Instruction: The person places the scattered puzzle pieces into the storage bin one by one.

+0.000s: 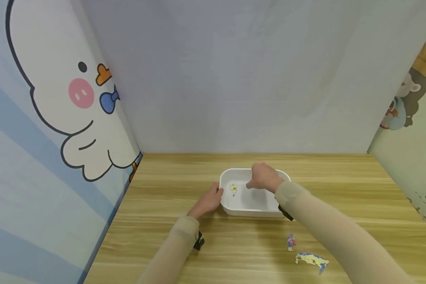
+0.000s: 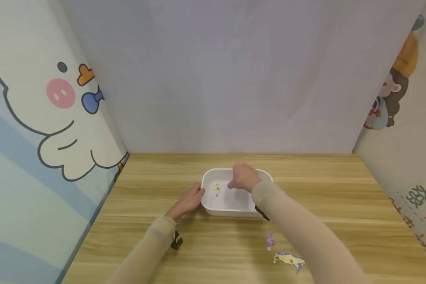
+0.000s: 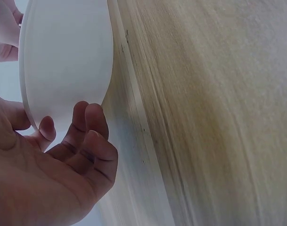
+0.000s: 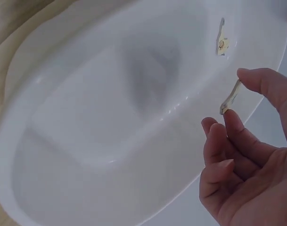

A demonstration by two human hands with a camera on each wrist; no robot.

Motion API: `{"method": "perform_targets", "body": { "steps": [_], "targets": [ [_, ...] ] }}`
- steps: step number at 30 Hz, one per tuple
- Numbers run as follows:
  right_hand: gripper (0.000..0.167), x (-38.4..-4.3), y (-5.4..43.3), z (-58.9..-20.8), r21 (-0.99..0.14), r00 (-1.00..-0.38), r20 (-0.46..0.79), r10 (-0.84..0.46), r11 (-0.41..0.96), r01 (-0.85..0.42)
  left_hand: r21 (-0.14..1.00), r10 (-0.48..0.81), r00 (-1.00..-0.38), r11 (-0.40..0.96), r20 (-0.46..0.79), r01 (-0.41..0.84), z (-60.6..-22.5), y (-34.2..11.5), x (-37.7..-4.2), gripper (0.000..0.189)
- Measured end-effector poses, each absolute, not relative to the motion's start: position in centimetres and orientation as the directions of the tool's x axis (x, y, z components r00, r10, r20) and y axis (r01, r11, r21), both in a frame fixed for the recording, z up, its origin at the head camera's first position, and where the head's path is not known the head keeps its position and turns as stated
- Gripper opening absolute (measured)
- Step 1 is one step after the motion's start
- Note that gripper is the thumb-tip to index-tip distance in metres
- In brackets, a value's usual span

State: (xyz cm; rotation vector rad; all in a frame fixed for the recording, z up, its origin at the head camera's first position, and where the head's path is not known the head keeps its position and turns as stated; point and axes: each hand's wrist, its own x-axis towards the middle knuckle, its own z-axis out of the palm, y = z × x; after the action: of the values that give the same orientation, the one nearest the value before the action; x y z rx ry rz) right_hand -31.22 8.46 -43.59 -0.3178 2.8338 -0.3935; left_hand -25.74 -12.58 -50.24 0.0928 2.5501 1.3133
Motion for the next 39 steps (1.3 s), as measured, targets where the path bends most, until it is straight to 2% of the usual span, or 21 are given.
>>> {"method": "perform_targets", "body": {
  "steps": [4,18,39],
  "targets": [
    [0.034,-31.2,7.6,-44.1,-0.282,-0.943,-0.251,-0.219,0.948,-0.146,0.806,0.181,-0.961,0.588,-0.207,-0.063,-50.4,-12.8,-25.6,0.040],
    [0.027,-31.3,5.4,-44.9,-0.265,-0.942,-0.295,-0.163,0.961,-0.083,0.808,0.199,-0.960,0.587,-0.199,-0.046,-50.3,-13.1,-25.7,0.041],
    [0.021,-31.7,3.6,-44.8,-0.281,-0.935,-0.299,-0.191,0.954,-0.105,0.808,0.219,-0.956,0.589,-0.193,-0.028,-50.4,-13.5,-25.8,0.041]
  ]
}}
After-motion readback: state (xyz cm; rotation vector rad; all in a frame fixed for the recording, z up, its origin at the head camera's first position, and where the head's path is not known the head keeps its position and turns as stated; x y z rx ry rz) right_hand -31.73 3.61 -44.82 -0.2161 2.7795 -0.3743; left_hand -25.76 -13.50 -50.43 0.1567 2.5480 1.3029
